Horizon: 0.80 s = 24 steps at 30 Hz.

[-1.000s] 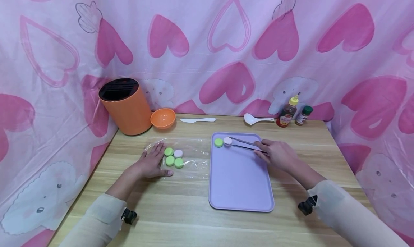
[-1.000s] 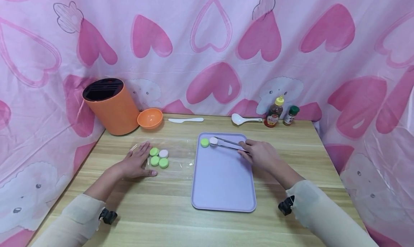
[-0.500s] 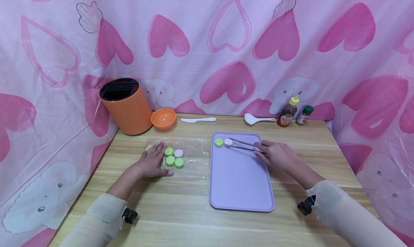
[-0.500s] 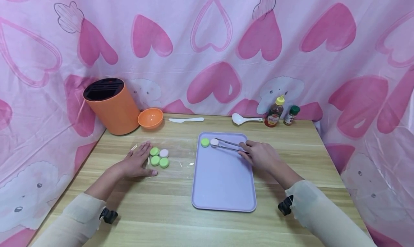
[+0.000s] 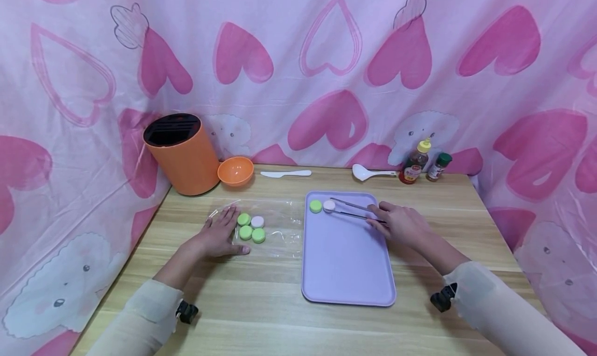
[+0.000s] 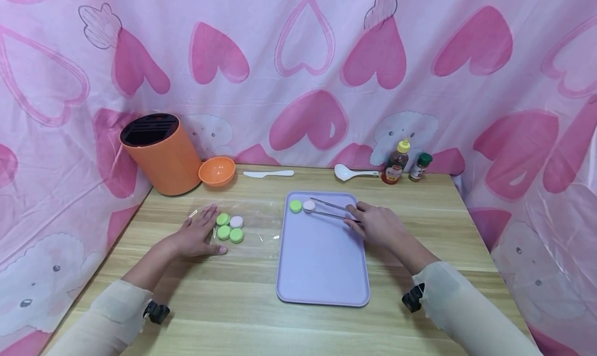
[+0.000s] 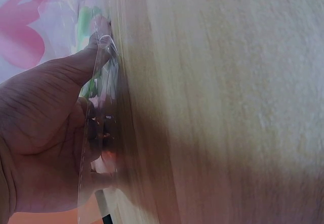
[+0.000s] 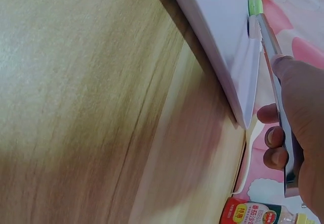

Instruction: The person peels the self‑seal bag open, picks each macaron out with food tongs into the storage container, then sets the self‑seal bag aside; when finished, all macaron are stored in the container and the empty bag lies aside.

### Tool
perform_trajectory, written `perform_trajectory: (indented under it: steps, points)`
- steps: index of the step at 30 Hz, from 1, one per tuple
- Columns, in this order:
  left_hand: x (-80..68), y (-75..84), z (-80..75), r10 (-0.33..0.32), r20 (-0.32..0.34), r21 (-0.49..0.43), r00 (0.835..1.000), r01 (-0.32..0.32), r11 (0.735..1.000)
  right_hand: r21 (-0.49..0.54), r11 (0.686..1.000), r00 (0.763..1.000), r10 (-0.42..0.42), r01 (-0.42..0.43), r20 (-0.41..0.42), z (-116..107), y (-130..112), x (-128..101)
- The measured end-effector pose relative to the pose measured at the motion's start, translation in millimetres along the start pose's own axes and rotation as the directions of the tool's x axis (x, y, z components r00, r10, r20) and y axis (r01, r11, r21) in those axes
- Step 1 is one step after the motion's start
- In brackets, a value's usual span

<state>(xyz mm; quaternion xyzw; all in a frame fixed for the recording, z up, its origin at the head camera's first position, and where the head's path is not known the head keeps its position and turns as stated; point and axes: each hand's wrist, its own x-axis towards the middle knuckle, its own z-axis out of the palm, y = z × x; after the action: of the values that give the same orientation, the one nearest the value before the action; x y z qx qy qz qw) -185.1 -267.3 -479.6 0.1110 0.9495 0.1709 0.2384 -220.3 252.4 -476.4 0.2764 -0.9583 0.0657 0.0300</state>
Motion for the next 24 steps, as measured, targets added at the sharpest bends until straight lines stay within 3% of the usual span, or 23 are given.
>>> perform_trajectory:
  steps: [6, 12, 19, 24]
  points:
    - [-0.1, -1.8, 0.8, 0.000, 0.001, 0.008, 1.000, 0.000, 1.000, -0.012, 1.000, 1.000, -0.007, 0.007, -0.010, -5, -7, 2]
    - [0.6, -3.6, 1.8, 0.000, -0.004, 0.019, 1.000, 0.000, 1.000, -0.050, 0.992, 0.992, -0.116, 0.114, -0.057, -9, -25, 13]
    - [1.8, -4.7, 2.7, -0.002, -0.003, 0.021, 1.000, 0.002, 1.000, -0.103, 0.958, 0.952, -0.279, 0.267, -0.126, -5, -48, 29]
    - [1.3, -4.5, 2.6, 0.000, -0.005, 0.019, 1.000, 0.000, 1.000, -0.100, 0.940, 0.931, -0.338, 0.326, -0.140, 0, -65, 39]
